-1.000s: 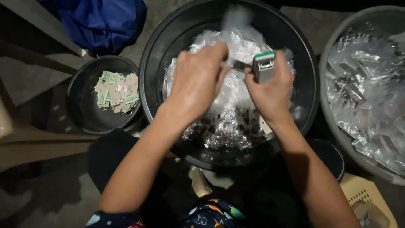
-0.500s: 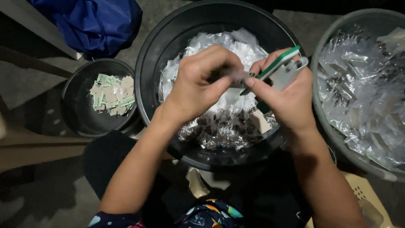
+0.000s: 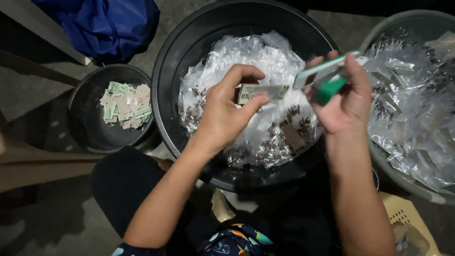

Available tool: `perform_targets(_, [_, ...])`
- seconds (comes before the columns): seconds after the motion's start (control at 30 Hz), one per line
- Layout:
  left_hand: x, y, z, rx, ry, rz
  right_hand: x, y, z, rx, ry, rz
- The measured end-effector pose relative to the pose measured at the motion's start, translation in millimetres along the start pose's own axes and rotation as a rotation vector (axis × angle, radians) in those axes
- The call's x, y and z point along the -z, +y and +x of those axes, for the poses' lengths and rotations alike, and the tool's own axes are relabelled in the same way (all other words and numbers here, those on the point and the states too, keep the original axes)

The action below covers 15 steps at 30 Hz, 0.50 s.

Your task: The person is labeling and sealing plastic bags containing small metal hardware by inserting a green label and using a handheld stapler.

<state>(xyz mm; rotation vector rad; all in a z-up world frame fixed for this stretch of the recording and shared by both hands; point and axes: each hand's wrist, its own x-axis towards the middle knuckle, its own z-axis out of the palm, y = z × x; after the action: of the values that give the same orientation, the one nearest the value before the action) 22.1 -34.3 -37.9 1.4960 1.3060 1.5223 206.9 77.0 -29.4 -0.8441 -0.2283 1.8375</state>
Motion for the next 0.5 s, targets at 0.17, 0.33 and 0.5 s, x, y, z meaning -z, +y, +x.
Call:
perform_targets(0.17, [-24.8, -40.1, -0.8, -0.096, 0.212, 0.182, 34.8, 16.3, 29.0, 0.478, -0.25, -0.374])
perform_targets(0.33, [-45.8, -59.7, -11.5, -0.063, 0.164, 0.196, 20.9, 52.1, 32.4, 0.768, -0.221, -0.75])
perform_targets(0.5, [-57.1, -71.7, -27.3, 0.018, 0.141, 0.199, 46.4, 65.2, 61.0, 0.862, -0.221, -0.998])
